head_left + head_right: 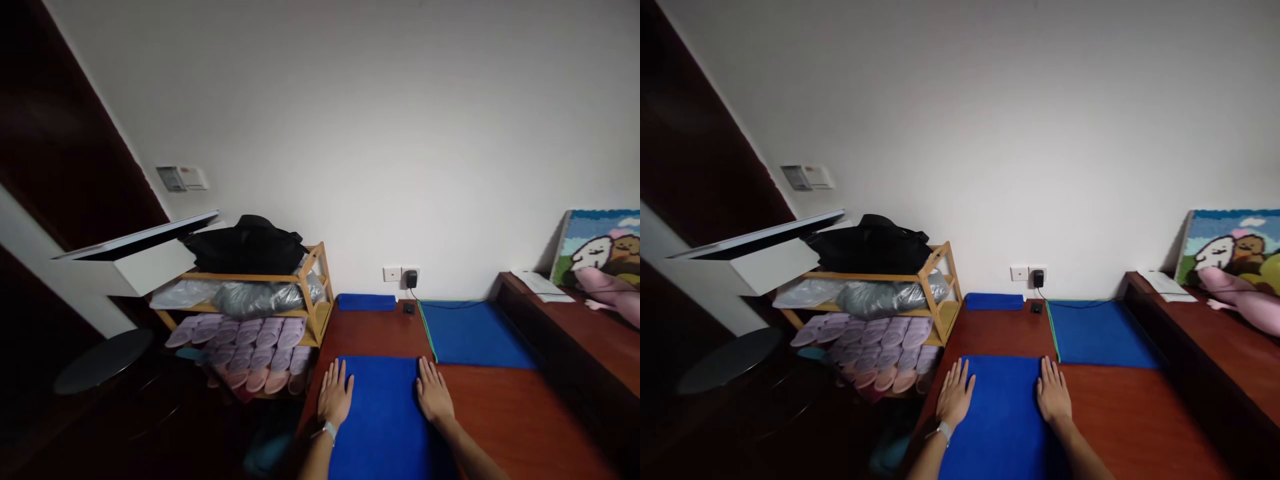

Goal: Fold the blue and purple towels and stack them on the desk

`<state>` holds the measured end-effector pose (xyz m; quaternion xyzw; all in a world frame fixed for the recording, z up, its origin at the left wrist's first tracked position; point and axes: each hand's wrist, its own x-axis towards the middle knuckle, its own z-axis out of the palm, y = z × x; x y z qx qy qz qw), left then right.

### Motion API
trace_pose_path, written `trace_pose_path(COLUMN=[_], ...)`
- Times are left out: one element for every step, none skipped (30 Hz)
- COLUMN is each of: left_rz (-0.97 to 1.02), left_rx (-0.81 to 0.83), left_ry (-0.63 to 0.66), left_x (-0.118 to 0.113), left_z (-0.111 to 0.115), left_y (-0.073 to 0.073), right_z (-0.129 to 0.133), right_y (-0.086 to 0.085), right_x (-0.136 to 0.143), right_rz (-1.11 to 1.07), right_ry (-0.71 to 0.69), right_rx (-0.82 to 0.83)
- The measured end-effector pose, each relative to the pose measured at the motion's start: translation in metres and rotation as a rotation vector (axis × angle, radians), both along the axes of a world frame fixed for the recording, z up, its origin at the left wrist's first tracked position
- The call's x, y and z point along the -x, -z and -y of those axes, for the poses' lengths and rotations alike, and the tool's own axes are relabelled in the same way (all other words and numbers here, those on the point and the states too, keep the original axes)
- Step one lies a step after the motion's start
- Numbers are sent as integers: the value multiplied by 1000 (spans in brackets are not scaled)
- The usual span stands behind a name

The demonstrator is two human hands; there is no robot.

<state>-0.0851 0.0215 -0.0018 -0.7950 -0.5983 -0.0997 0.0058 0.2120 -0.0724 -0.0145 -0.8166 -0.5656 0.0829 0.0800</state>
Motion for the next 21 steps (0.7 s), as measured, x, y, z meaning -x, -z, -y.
trace_pose_path(left_rz=[-3,-7,-11,-17,-26,-39,-55,-71,-81,-81,-72,-55,-31,-3,24,50,72,86,90,84,72], left_rx=[-4,-9,-14,-18,-20,-19,-18,-23,-38,-65,-94,-117,-127,-121,-95,-62,-23,16,53,85,108], left_ry=[1,3,6,7,5,2,-3,-12,-22,-26,-15,21,86,170,267,341,388,415,418,402,372], left_x=[0,0,2,3,5,7,7,6,2,-6,-18,-34,-54,-77,-101,-124,-145,-160,-170,-172,-167], left_z=[-1,-2,-3,-4,-6,-8,-10,-11,-11,-10,-8,-3,3,10,17,25,32,37,40,41,40], left_y=[1,2,3,4,5,5,5,3,1,-2,-6,-9,-12,-14,-15,-16,-15,-14,-12,-11,-11], right_z=[0,1,2,3,3,4,4,4,3,3,3,3,2,2,3,3,3,3,3,2,1], right_y=[0,0,-1,-2,-3,-5,-6,-8,-9,-10,-11,-13,-14,-15,-16,-17,-18,-19,-19,-18,-17], right_x=[2,3,4,5,5,5,5,5,5,5,5,6,5,5,5,5,4,3,3,2,2], right_rz=[0,1,0,-2,-7,-13,-21,-29,-37,-45,-54,-64,-76,-89,-101,-109,-115,-120,-124,-128,-133], right_ry=[-1,-2,-2,-4,-6,-5,-3,3,9,14,18,20,19,18,15,10,2,-6,-14,-17,-16], right_rx=[-8,-10,-12,-13,-15,-15,-13,-10,-10,-11,-13,-15,-18,-20,-21,-21,-19,-20,-23,-28,-36])
